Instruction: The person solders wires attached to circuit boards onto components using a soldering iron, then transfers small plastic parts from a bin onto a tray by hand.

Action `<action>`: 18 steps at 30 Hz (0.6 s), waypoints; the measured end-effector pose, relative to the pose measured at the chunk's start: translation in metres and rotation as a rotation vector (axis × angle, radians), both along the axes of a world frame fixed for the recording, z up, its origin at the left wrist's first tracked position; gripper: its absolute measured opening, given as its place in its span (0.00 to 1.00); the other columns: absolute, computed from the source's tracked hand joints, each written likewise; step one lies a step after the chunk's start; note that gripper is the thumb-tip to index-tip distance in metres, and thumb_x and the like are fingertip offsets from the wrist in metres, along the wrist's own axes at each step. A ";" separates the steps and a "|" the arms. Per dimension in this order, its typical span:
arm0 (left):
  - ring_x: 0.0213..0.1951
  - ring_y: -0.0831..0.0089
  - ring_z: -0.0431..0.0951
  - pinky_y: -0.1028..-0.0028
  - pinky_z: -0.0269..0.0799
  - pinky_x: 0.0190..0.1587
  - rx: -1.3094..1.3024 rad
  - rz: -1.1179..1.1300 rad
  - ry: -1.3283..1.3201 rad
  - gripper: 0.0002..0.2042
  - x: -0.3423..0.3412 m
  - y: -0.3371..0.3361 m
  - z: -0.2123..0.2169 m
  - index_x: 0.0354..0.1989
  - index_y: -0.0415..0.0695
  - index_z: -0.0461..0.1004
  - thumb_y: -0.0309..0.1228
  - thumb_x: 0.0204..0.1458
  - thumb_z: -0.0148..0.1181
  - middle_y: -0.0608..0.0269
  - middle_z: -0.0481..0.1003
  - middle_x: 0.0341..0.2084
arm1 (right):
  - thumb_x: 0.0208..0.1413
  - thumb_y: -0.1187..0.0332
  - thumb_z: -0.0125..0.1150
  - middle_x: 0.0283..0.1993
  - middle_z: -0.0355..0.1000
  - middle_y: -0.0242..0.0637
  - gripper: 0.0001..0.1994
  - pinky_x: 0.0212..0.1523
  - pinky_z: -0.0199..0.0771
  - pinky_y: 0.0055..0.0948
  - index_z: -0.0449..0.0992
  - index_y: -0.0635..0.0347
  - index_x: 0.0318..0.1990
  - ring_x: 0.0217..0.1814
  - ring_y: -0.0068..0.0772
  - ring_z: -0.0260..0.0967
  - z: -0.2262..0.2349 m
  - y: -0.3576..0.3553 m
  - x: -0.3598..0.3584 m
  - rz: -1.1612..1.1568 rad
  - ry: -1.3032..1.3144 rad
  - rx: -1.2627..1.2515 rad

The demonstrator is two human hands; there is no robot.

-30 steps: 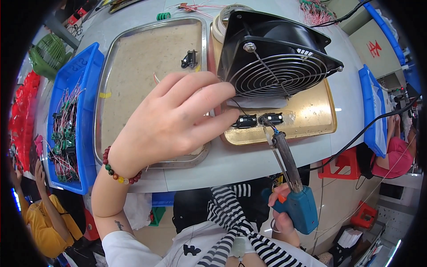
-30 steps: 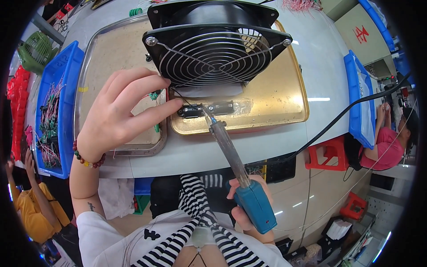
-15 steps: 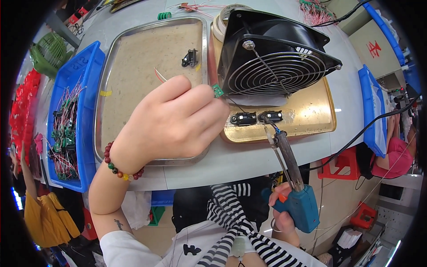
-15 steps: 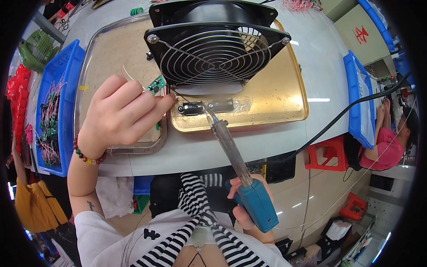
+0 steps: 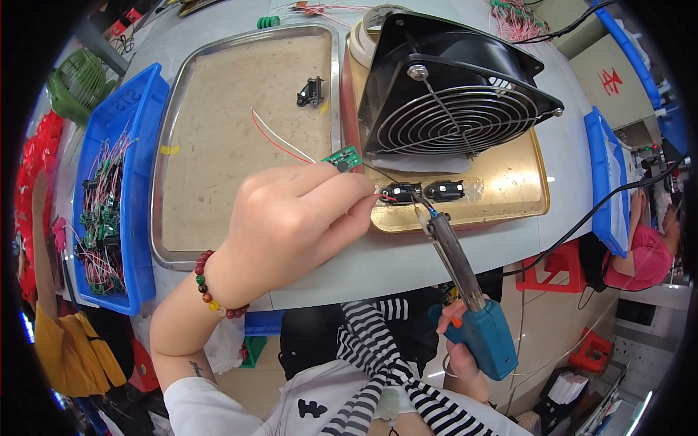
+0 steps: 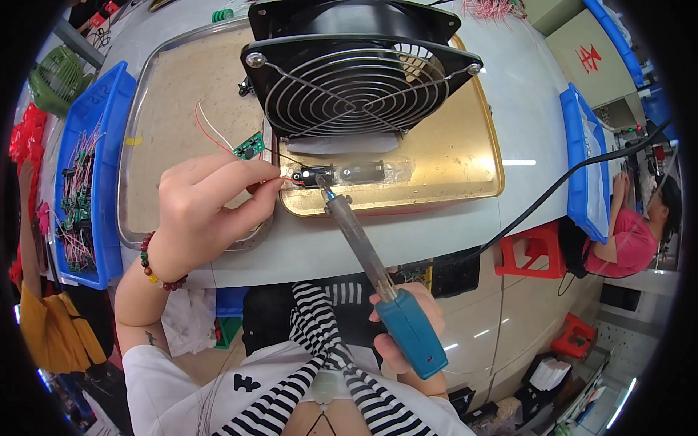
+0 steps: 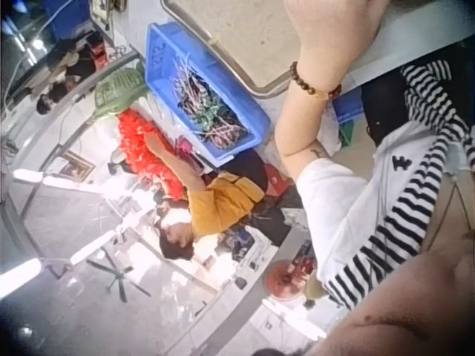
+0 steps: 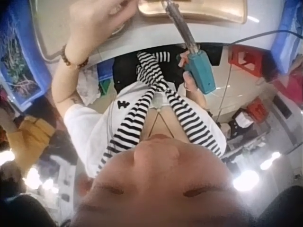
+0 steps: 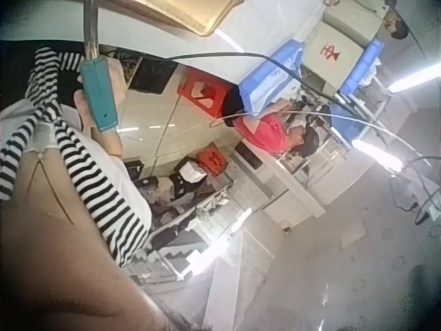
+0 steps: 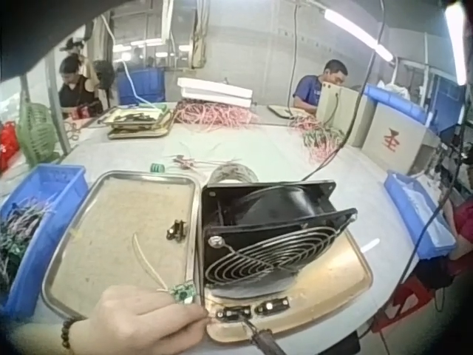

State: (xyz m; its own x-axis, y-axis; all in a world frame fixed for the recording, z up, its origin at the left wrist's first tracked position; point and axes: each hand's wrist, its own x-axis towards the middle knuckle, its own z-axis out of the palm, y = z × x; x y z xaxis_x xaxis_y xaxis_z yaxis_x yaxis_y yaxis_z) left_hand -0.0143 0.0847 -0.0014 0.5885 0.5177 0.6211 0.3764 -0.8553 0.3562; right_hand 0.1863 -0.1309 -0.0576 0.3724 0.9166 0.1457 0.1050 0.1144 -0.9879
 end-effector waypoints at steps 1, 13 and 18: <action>0.17 0.70 0.73 0.75 0.66 0.20 0.008 0.018 -0.023 0.07 0.000 0.000 0.000 0.28 0.42 0.79 0.21 0.38 0.67 0.63 0.73 0.16 | 0.43 0.60 0.65 0.29 0.75 0.36 0.18 0.33 0.70 0.29 0.75 0.65 0.38 0.29 0.33 0.71 -0.002 0.000 -0.001 -0.006 -0.047 0.016; 0.18 0.69 0.74 0.74 0.69 0.22 0.021 0.007 -0.066 0.07 0.001 0.002 -0.007 0.27 0.42 0.78 0.20 0.37 0.67 0.62 0.74 0.17 | 0.42 0.59 0.66 0.25 0.73 0.34 0.16 0.27 0.67 0.27 0.75 0.63 0.32 0.25 0.32 0.67 0.000 0.004 -0.004 -0.054 -0.141 -0.002; 0.18 0.69 0.74 0.74 0.69 0.22 0.034 0.011 -0.048 0.08 0.001 0.001 -0.008 0.27 0.42 0.78 0.20 0.36 0.68 0.62 0.74 0.17 | 0.40 0.56 0.68 0.26 0.72 0.38 0.20 0.26 0.65 0.26 0.75 0.65 0.33 0.24 0.33 0.65 0.002 0.003 -0.004 -0.087 -0.183 -0.031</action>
State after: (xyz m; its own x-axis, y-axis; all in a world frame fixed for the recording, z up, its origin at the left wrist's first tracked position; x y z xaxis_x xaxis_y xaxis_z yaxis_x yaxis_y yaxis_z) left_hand -0.0132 0.0855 -0.0089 0.5518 0.5024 0.6656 0.3693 -0.8628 0.3451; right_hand 0.1819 -0.1277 -0.0552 0.4205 0.8871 0.1903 0.2908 0.0669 -0.9544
